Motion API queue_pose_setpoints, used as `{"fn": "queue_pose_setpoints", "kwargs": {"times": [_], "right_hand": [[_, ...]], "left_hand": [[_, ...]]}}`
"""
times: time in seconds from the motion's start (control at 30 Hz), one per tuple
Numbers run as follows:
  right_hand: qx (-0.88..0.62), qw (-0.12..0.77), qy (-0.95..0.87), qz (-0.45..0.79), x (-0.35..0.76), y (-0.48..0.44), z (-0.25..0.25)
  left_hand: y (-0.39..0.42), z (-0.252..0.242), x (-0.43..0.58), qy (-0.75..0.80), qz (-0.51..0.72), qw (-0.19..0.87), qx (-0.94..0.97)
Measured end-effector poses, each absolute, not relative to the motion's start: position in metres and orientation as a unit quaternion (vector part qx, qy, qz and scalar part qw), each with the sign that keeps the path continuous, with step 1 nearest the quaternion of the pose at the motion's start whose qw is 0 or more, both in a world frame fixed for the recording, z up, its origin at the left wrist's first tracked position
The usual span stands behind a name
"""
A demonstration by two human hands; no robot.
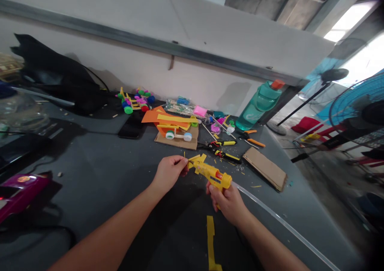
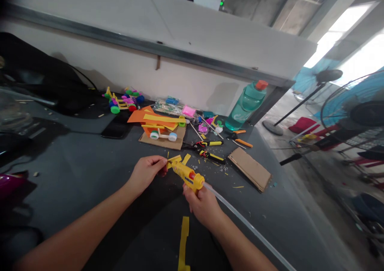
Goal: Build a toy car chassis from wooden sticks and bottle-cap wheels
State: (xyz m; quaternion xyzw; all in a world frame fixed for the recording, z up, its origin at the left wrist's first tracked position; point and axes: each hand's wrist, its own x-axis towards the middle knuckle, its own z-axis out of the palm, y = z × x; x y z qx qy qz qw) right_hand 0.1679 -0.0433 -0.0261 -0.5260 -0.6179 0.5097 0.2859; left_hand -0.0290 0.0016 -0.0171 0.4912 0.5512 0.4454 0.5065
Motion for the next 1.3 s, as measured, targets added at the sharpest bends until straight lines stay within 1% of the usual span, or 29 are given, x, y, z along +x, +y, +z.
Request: {"fn": "queue_pose_setpoints", "kwargs": {"times": [0.33,0.87,1.3], "right_hand": [[-0.532,0.274,-0.638,0.486,0.171,-0.042,-0.028],[-0.584,0.261,-0.628,0.443,0.18,-0.038,-0.027],[-0.588,0.284,-0.616,0.441,0.183,-0.035,-0.026]], "left_hand": [[0.002,-0.017,-0.03,0.549,0.442,0.505,0.498],[0.003,-0.017,-0.031,0.543,0.453,0.521,0.478],[0.005,-0.019,-0.032,0.537,0.461,0.537,0.459]]}}
